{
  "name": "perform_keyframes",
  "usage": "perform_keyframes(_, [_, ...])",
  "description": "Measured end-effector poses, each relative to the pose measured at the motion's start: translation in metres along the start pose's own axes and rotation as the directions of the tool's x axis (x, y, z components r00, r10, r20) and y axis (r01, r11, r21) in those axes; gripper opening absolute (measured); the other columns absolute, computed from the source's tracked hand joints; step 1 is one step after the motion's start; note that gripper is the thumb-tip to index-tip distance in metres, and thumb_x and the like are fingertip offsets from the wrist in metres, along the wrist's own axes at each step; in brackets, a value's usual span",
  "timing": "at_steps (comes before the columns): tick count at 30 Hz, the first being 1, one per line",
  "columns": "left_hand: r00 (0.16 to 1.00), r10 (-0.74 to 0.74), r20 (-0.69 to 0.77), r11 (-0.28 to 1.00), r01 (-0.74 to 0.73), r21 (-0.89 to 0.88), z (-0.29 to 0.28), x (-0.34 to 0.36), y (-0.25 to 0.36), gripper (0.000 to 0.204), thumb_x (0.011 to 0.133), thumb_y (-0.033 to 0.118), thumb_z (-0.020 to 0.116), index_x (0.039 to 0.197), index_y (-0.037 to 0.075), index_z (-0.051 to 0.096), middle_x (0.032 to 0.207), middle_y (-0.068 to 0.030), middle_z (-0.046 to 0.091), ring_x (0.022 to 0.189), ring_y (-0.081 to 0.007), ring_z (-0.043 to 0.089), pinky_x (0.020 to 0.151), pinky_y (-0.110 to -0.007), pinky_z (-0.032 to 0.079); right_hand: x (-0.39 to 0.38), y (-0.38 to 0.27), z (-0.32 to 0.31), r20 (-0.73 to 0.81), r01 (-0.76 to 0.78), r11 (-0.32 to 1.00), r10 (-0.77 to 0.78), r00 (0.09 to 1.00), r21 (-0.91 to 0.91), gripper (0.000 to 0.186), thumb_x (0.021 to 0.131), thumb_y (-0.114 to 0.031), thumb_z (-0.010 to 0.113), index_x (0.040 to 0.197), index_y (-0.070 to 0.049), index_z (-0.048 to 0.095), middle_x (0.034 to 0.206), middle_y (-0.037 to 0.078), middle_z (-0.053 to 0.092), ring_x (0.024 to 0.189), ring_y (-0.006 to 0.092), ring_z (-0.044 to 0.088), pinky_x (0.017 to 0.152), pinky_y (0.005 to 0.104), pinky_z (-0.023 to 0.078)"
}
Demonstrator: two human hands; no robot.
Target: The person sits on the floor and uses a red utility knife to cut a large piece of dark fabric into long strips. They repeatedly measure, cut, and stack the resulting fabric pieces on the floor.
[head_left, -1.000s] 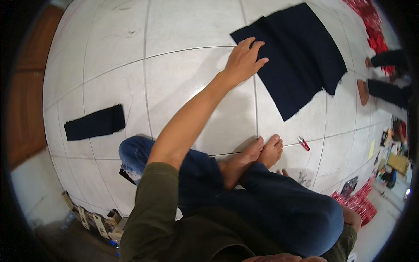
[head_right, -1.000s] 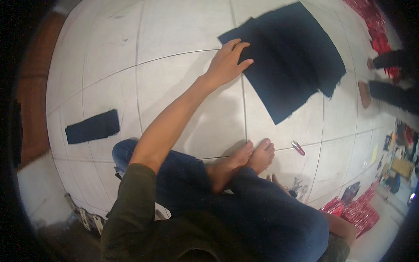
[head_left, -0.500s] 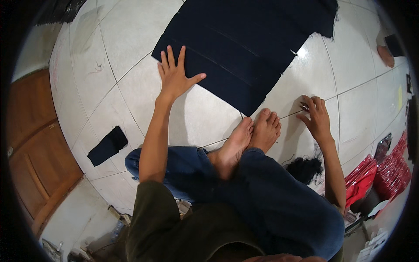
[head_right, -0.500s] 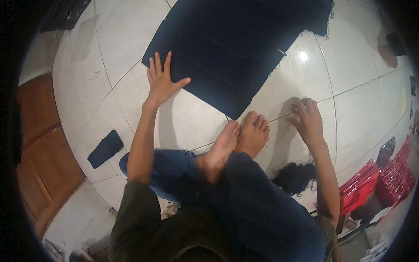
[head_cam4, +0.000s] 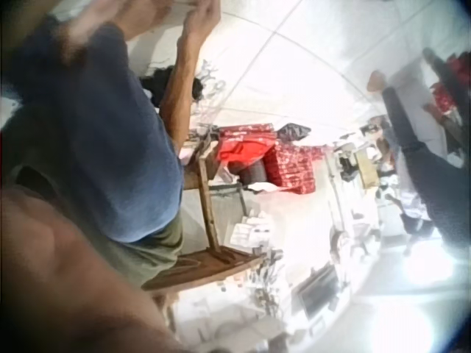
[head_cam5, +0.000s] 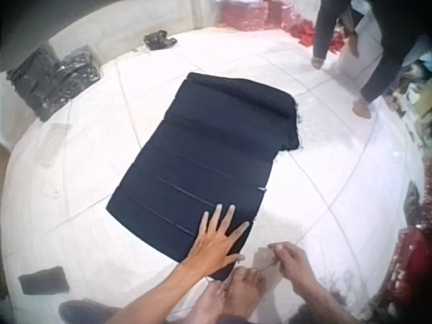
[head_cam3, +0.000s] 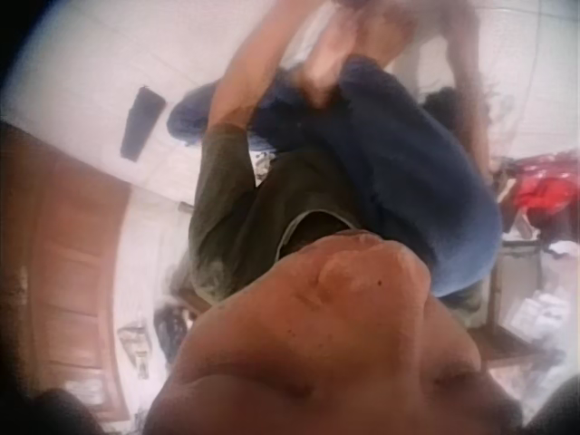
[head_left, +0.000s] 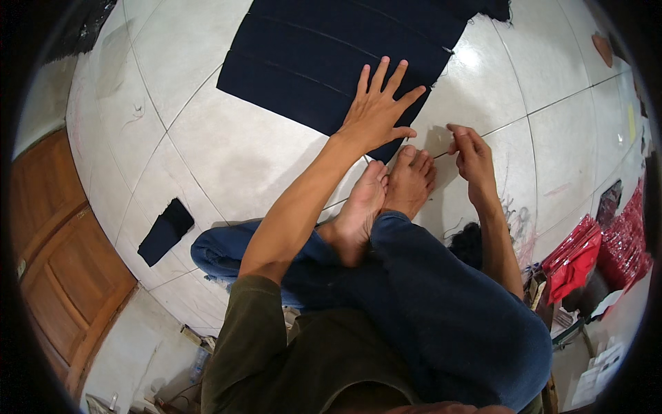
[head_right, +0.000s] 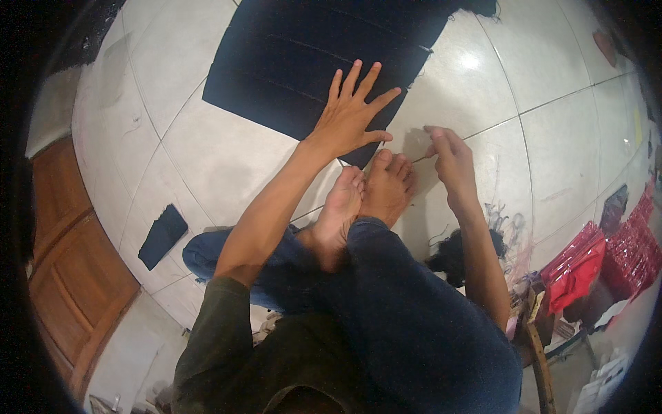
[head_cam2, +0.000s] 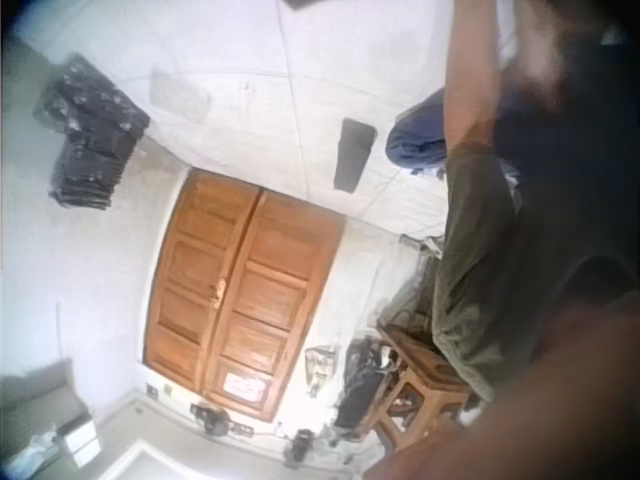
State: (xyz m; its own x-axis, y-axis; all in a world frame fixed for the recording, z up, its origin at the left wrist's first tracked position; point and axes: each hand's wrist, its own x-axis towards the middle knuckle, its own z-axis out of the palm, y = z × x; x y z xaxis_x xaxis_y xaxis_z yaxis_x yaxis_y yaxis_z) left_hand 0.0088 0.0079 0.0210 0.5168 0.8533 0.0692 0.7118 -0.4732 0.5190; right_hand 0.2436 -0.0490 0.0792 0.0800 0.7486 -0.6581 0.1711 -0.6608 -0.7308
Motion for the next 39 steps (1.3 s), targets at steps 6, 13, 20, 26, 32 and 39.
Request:
perform_keyframes(6, [0.987, -0.040, -0.158, 0.996, 0.026, -0.089, 0.009, -0.001, -0.003, 0.049, 0.085, 0.033, 0.080, 0.131, 0.019, 0.069, 0.155, -0.0161, 0.042, 0.147, -0.0402, 0.031, 0.117, -0.054, 0.030, 0.016, 0.006, 0.007, -0.149, 0.000, 0.995, -0.015, 0.989, -0.102, 0.040, 0.100, -0.037, 0.064, 0.120, -0.003, 0.069, 0.083, 0.001, 0.062, 0.078, 0.0089, 0.053, 0.070, 0.0252, 0.040])
perform_keyframes(13, [0.954, -0.096, -0.284, 0.993, 0.071, -0.097, 0.019, -0.020, 0.029, 0.034, 0.078, 0.028, 0.084, 0.105, 0.008, 0.076, 0.116, -0.0065, 0.064, 0.107, -0.0277, 0.056, 0.090, -0.041, 0.049, 0.024, 0.009, 0.003, -0.237, 0.019, 0.999, -0.029, 0.971, -0.047, 0.040, 0.100, -0.038, 0.065, 0.119, -0.003, 0.068, 0.083, 0.001, 0.064, 0.077, 0.0083, 0.055, 0.069, 0.0244, 0.040])
perform_keyframes(20, [0.989, -0.012, -0.150, 0.973, -0.023, -0.231, 0.014, -0.014, -0.008, 0.038, 0.079, 0.031, 0.084, 0.113, 0.014, 0.077, 0.127, -0.0098, 0.062, 0.123, -0.0321, 0.052, 0.098, -0.045, 0.047, 0.020, 0.017, 0.017, -0.193, 0.069, 0.986, -0.098, 0.976, -0.150, 0.035, 0.099, -0.032, 0.066, 0.118, -0.002, 0.068, 0.085, 0.006, 0.070, 0.079, 0.0119, 0.065, 0.072, 0.0270, 0.046])
perform_keyframes(26, [0.975, -0.112, -0.193, 0.994, 0.113, -0.006, 0.022, -0.013, 0.003, 0.058, 0.080, 0.047, 0.082, 0.132, 0.026, 0.067, 0.158, -0.0168, 0.037, 0.151, -0.0435, 0.022, 0.120, -0.062, 0.019, 0.029, 0.014, 0.023, -0.147, 0.114, 0.951, -0.162, 0.976, -0.287, 0.031, 0.096, -0.027, 0.067, 0.114, -0.002, 0.069, 0.090, 0.012, 0.075, 0.079, 0.0167, 0.071, 0.073, 0.0302, 0.052])
perform_keyframes(32, [0.989, -0.144, -0.036, 0.990, 0.144, -0.006, 0.017, -0.016, 0.006, 0.081, 0.075, 0.056, 0.083, 0.149, 0.038, 0.053, 0.169, -0.0194, 0.015, 0.155, -0.0472, 0.009, 0.121, -0.063, 0.010, 0.036, 0.009, 0.016, -0.082, 0.110, 0.926, -0.148, 0.986, -0.360, 0.029, 0.094, -0.026, 0.069, 0.109, -0.002, 0.071, 0.088, 0.014, 0.076, 0.080, 0.0201, 0.073, 0.075, 0.0318, 0.054])
perform_keyframes(39, [0.988, -0.153, 0.012, 0.984, 0.151, 0.096, 0.025, -0.016, 0.000, 0.090, 0.076, 0.066, 0.079, 0.155, 0.045, 0.042, 0.171, -0.0241, 0.002, 0.155, -0.0523, -0.002, 0.120, -0.068, 0.004, 0.031, 0.003, 0.033, 0.044, 0.164, 0.903, -0.160, 0.986, -0.396, 0.033, 0.088, -0.027, 0.072, 0.099, 0.003, 0.072, 0.086, 0.018, 0.076, 0.078, 0.0243, 0.075, 0.072, 0.0343, 0.057])
